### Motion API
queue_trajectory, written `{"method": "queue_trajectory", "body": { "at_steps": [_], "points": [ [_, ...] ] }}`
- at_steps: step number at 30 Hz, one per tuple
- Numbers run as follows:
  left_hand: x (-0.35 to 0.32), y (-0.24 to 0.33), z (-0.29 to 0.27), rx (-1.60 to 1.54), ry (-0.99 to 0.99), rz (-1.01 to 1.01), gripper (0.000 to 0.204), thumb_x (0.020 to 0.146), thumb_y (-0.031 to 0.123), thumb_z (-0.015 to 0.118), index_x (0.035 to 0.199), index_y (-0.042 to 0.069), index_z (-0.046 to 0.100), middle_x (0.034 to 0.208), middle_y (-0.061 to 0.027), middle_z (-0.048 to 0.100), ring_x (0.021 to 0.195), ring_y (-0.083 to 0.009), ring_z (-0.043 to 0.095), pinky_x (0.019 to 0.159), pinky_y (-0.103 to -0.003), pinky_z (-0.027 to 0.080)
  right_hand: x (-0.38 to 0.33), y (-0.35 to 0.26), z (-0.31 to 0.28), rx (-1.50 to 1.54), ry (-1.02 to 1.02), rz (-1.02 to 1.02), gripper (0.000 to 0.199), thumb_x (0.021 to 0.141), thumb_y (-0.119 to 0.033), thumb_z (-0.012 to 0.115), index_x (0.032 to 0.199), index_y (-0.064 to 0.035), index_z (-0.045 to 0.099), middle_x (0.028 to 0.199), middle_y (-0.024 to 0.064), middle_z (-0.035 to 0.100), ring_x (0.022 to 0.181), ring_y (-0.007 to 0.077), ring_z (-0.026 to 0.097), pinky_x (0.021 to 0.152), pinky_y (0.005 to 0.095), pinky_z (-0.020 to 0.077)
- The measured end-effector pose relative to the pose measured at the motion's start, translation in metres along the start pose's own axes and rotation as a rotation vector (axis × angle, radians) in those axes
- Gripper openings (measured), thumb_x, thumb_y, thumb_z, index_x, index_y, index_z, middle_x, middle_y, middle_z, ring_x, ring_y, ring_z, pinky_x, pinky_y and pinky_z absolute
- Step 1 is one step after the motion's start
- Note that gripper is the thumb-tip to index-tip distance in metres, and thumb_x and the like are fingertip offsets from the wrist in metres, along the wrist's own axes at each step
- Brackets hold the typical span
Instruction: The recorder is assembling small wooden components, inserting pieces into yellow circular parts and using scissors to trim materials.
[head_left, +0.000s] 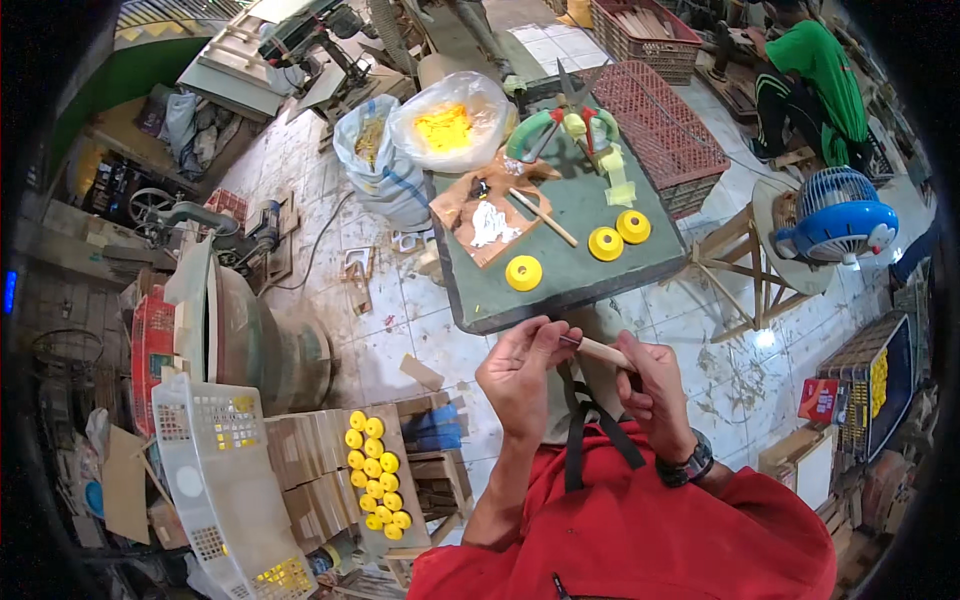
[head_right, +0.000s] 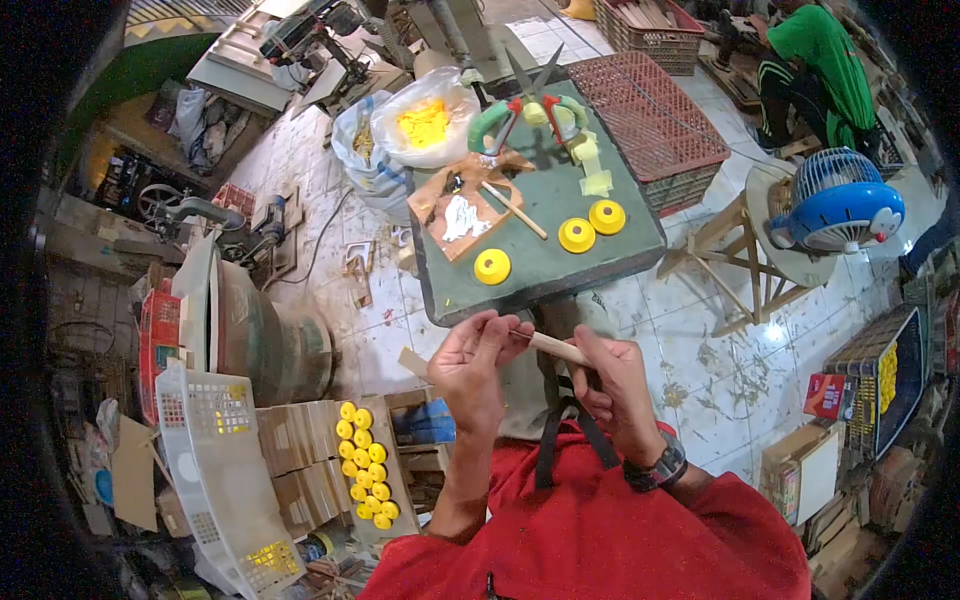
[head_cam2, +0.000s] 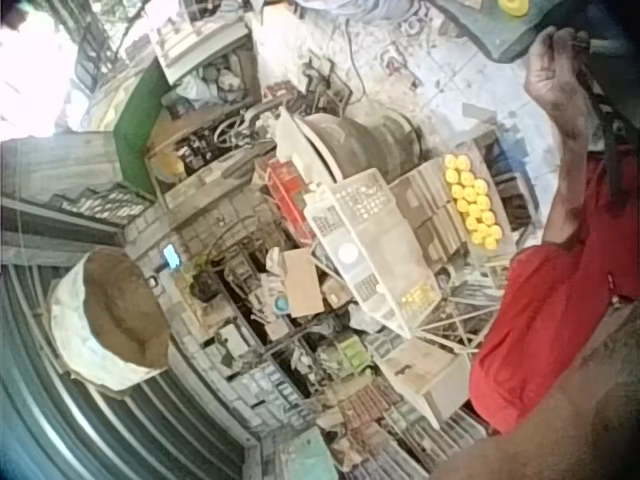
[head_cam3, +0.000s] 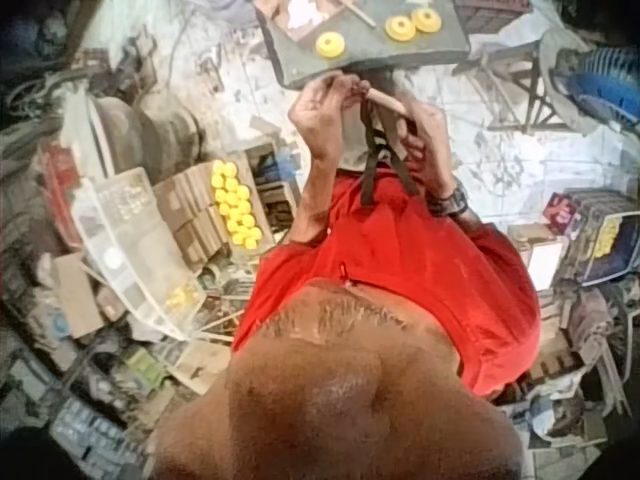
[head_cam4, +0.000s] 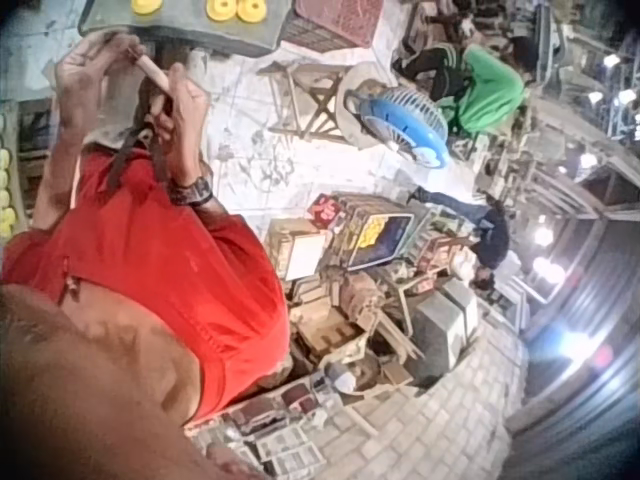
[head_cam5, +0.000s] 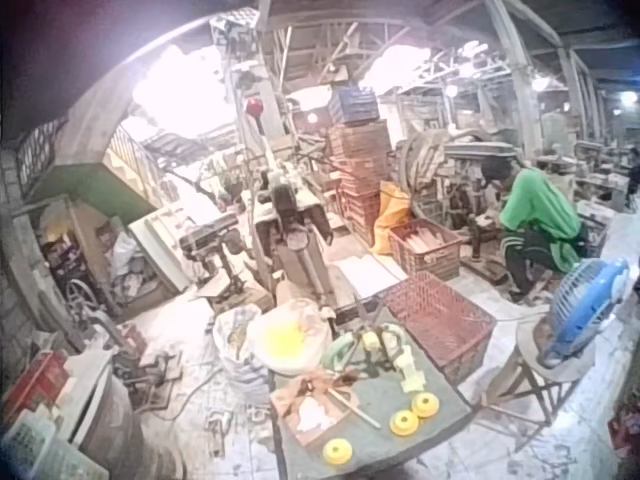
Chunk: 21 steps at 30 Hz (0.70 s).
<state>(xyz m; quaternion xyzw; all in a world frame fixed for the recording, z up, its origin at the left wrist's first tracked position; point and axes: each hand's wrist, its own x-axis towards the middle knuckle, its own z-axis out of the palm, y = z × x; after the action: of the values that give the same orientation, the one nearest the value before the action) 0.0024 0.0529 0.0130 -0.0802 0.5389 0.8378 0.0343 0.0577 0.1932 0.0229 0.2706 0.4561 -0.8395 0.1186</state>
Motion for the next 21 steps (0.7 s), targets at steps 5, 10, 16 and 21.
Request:
{"method": "queue_trajectory", "body": {
  "at_steps": [5, 10, 16, 21],
  "points": [
    [0.02, 0.001, -0.032, 0.18, -0.075, -0.055, 0.018, 0.085, 0.003, 0.066, 0.098, -0.009, 0.062, 0.088, -0.0175, 0.068, 0.075, -0.0233, 0.069, 0.07, -0.032, 0.059, 0.004, 0.013, -0.004, -0.251, -0.03, -0.289, 0.026, 0.096, -0.022, 0.056, 0.101, 0.0011, 0.067, 0.062, 0.002, 0.06, 0.039, 0.0027, 0.041, 0.035, 0.0178, 0.0294],
    [0.02, -0.004, -0.044, 0.119, -0.072, -0.172, 0.017, 0.083, 0.001, 0.067, 0.098, -0.008, 0.063, 0.085, -0.0167, 0.068, 0.074, -0.0227, 0.069, 0.066, -0.032, 0.059, 0.016, 0.003, -0.023, -1.045, -0.063, -1.163, 0.029, 0.076, -0.002, 0.068, 0.104, -0.0069, 0.07, 0.092, 0.0127, 0.069, 0.083, 0.0266, 0.069, 0.068, 0.031, 0.0556],
    [0.026, -0.003, -0.058, 0.171, 0.003, 0.027, 0.019, 0.086, 0.005, 0.065, 0.101, -0.008, 0.062, 0.087, -0.0153, 0.069, 0.075, -0.0216, 0.068, 0.069, -0.03, 0.057, 0.029, -0.016, -0.038, -0.992, -0.073, -1.149, 0.026, 0.079, 0.0, 0.065, 0.104, -0.0062, 0.07, 0.092, 0.0101, 0.069, 0.077, 0.0191, 0.067, 0.065, 0.0265, 0.054],
    [0.034, 0.012, -0.114, 0.263, 0.252, 0.144, 0.016, 0.092, 0.011, 0.06, 0.097, -0.003, 0.063, 0.074, -0.0055, 0.064, 0.062, -0.0107, 0.059, 0.059, -0.022, 0.048, 0.077, -0.072, -0.094, -0.873, 0.265, -0.918, 0.021, 0.089, -0.003, 0.059, 0.107, -0.0002, 0.067, 0.084, 0.0053, 0.064, 0.078, 0.0109, 0.06, 0.068, 0.0225, 0.0472]
  ]
}}
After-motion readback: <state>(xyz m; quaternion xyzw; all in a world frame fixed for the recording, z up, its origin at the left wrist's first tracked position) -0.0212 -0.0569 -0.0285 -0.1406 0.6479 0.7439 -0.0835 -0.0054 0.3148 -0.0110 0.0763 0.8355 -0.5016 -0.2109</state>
